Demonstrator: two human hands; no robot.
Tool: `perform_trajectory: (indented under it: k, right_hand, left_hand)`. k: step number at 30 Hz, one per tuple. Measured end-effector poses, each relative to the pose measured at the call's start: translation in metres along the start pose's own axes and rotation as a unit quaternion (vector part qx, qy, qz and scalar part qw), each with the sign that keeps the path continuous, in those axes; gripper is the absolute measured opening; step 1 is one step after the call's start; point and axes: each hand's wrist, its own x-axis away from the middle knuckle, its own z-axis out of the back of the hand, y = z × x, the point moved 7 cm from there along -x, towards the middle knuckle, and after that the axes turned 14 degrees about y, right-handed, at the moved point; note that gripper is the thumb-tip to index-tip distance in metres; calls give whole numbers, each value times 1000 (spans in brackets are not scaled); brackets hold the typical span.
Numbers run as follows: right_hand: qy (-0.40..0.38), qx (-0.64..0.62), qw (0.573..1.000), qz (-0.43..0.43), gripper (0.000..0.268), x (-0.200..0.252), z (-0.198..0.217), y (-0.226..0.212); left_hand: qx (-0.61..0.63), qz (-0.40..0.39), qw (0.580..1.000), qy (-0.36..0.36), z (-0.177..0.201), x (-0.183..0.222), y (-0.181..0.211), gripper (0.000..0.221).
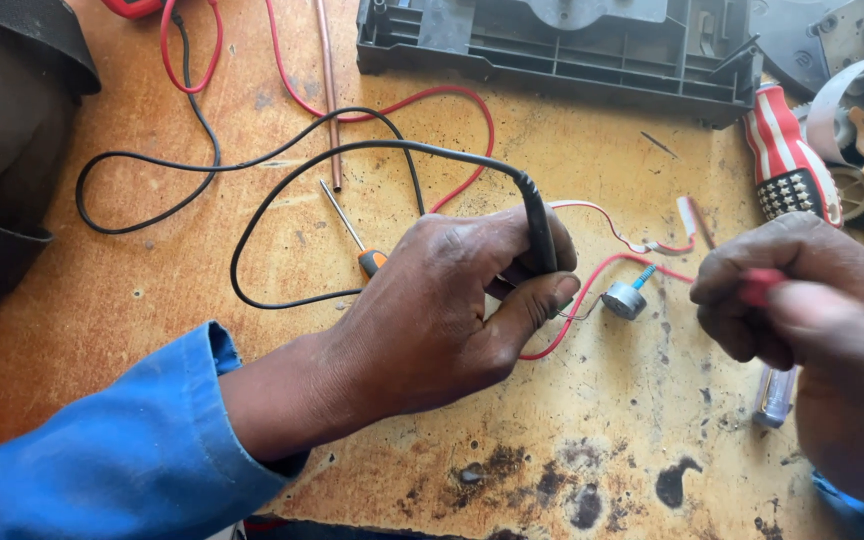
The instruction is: Removing a small circuit board from an electronic assembly using a screwdriver and a soldering iron.
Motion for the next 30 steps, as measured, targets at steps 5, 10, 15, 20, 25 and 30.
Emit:
perform_trajectory:
  k: [5,10,15,20,25,30]
  right_hand:
    - [-6,111,993,50,43,5,-22,-41]
    - [-85,-84,992,29,16,-3,-6,-18]
    - [-175,-338,925,8,42,-11,5,-7]
    - [-182,-293,931,123,91,-15,6,6]
    - [-180,92,950,239,39,28,-29,-39]
    - [-193,200,929,245,34,24,-37,-13]
  left_hand:
    - [15,24,1000,-7,0,-2,-2,5]
    - [19,40,999,-19,-1,-1,-6,5]
    - [12,12,1000,-16,-3,0,-7,7]
    - [-3,27,1000,-2,-3,0,-13,5]
    - [-22,22,1000,7,-1,-1,-13,6]
    - [-26,15,999,12,-1,-1,-13,6]
